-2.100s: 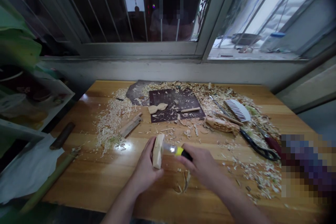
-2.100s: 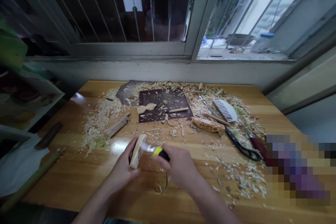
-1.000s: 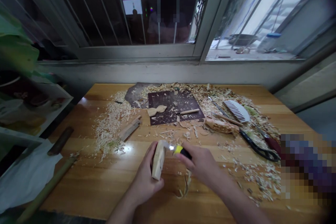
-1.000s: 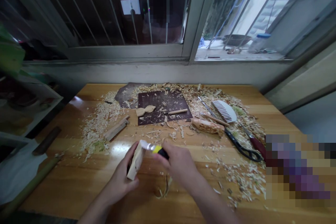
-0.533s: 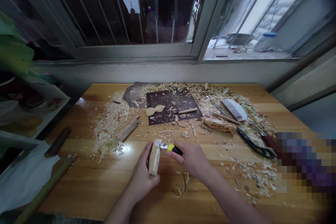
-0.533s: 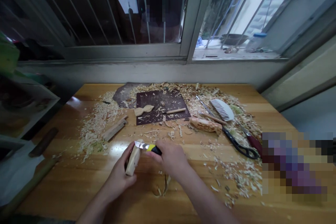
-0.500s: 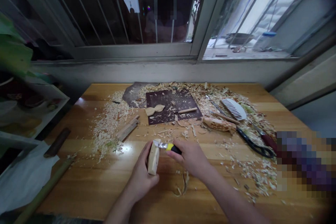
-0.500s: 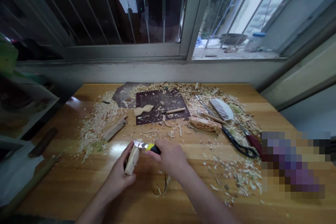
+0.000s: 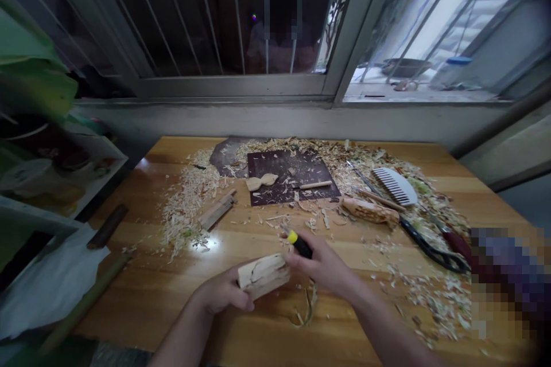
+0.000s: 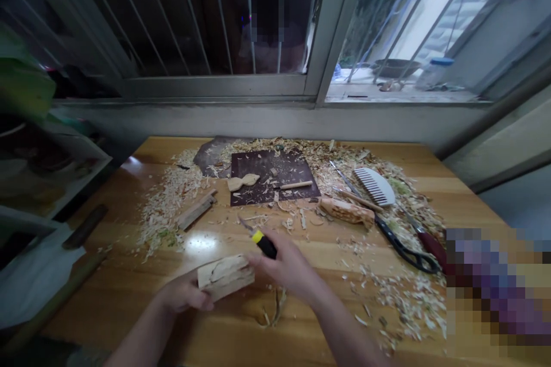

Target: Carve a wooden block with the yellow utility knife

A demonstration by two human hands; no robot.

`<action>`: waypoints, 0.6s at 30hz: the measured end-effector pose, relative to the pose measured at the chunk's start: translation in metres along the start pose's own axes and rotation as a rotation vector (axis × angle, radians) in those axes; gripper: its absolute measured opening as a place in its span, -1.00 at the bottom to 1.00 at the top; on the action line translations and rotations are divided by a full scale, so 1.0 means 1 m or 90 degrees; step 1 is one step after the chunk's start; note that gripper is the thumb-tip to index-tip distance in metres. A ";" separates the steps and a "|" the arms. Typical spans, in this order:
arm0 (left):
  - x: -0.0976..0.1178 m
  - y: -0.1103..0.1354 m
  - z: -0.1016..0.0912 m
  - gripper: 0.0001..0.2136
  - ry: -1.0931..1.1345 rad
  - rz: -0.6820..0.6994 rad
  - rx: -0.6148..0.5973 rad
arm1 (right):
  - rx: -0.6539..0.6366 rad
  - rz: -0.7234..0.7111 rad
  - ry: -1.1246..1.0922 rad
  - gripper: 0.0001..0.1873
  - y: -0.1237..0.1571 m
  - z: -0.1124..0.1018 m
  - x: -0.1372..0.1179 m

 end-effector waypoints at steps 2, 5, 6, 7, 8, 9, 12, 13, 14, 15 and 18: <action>-0.001 -0.002 0.000 -0.35 0.005 -0.031 -0.020 | -0.050 0.017 -0.096 -0.56 0.003 0.013 0.002; -0.001 -0.001 0.003 -0.37 0.043 -0.050 0.003 | -0.067 0.068 -0.214 -0.62 0.007 0.020 0.008; 0.000 0.001 0.003 -0.37 0.055 -0.046 0.032 | -0.059 0.080 -0.237 -0.64 0.008 0.020 0.009; 0.001 0.004 0.003 -0.39 0.067 -0.040 0.069 | -0.048 0.085 -0.248 -0.64 0.009 0.019 0.009; 0.001 0.007 0.004 -0.39 0.065 -0.035 0.101 | -0.033 0.086 -0.247 -0.64 0.009 0.018 0.009; 0.001 0.010 0.004 -0.39 0.060 -0.027 0.125 | -0.012 0.084 -0.239 -0.64 0.010 0.016 0.009; 0.000 0.012 0.001 -0.50 0.085 -0.003 0.207 | 0.093 0.093 -0.211 -0.58 0.015 0.013 0.014; -0.001 0.011 -0.003 -0.56 0.113 0.013 0.264 | 0.141 0.100 -0.202 -0.55 0.017 0.013 0.017; -0.003 0.010 -0.007 -0.62 0.147 0.032 0.335 | 0.191 0.105 -0.190 -0.52 0.020 0.013 0.020; -0.006 0.008 -0.011 -0.66 0.184 0.043 0.404 | 0.236 0.107 -0.172 -0.52 0.023 0.014 0.022; -0.014 -0.008 -0.005 -0.67 0.268 0.093 0.468 | 0.302 0.093 -0.071 -0.59 0.031 0.024 0.023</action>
Point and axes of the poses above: each hand's wrist, its own y-axis away from the middle knuckle, its own z-axis out of the palm, x = y × z, the point moved 6 cm from there along -y, towards the middle knuckle, and after that the axes turned 9 degrees about -y, right-handed, at the moved point
